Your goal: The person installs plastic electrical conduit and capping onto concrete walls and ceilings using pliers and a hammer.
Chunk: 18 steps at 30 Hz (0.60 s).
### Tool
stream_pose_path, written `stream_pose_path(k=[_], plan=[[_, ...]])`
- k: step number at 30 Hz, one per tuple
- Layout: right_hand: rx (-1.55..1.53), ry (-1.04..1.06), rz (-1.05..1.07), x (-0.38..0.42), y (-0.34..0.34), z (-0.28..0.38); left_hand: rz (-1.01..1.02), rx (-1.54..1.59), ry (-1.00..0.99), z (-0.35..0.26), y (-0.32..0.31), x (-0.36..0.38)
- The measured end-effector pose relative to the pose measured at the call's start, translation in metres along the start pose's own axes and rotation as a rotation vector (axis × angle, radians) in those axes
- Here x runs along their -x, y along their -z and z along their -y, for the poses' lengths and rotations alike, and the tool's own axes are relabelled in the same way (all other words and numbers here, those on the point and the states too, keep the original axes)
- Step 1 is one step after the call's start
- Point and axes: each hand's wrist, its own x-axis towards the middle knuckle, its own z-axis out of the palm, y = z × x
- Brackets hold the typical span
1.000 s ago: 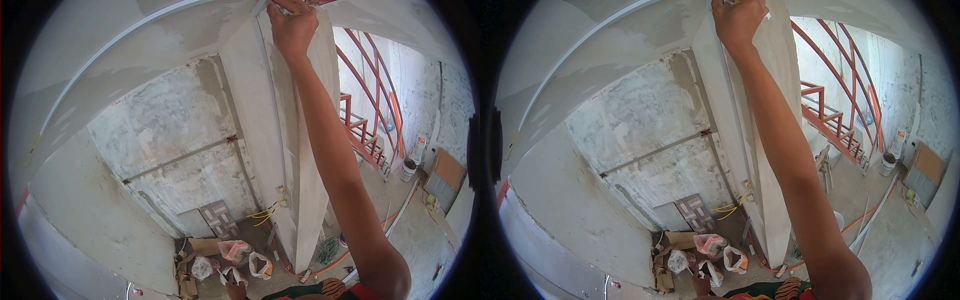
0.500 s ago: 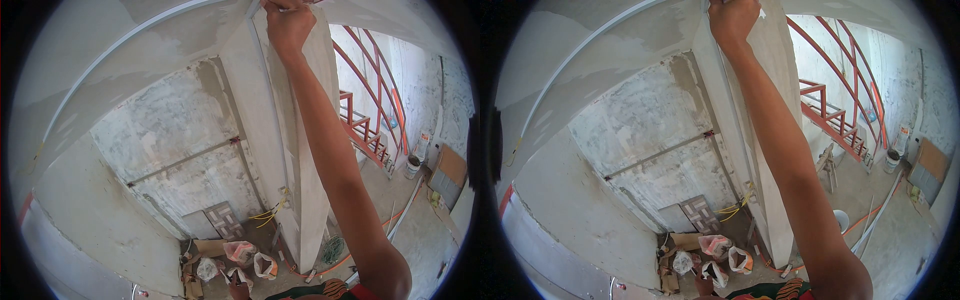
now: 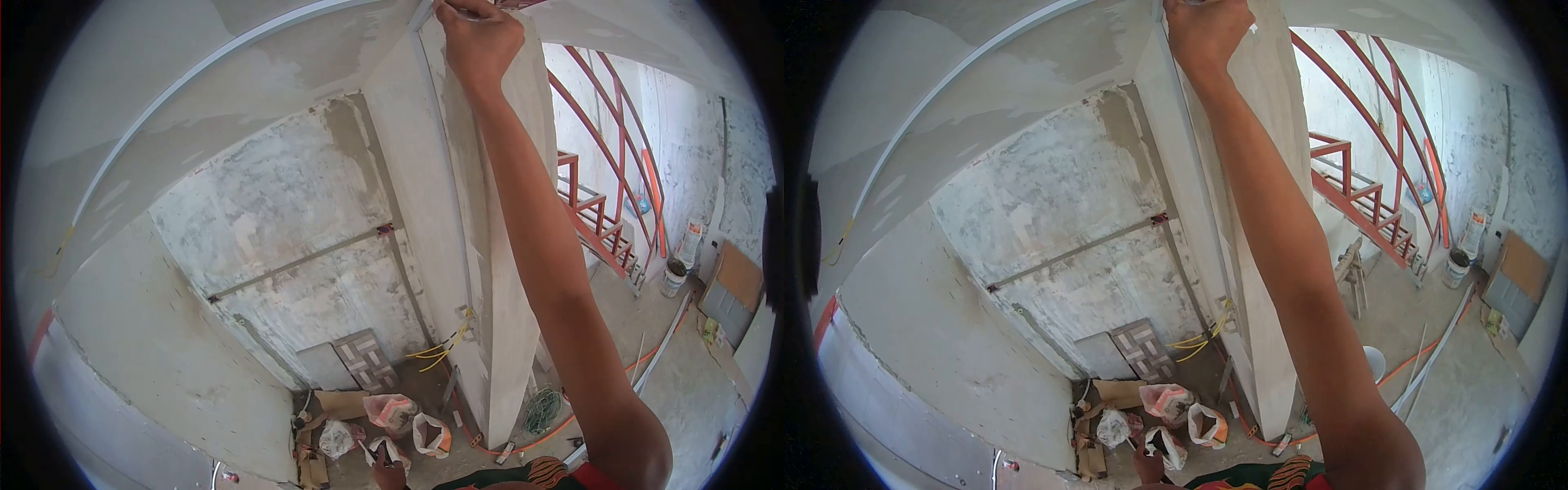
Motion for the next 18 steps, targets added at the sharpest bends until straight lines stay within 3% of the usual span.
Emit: stream_pose_path(k=[6,10,12,18], plan=[[-0.152,-0.152,-0.031,0.003,-0.006,-0.001,0.041,-0.004,0.028,0.011,-0.002,-0.004],[-0.188,-0.001,-0.100,0.004,-0.006,-0.004,0.051,0.006,0.136,-0.011,0.005,0.002],[-0.203,0.017,-0.082,0.003,-0.006,-0.005,0.045,0.008,0.088,-0.004,0.001,0.001],[-0.172,-0.091,0.014,-0.001,-0.002,-0.004,0.034,0.047,0.040,-0.007,-0.004,0.003]])
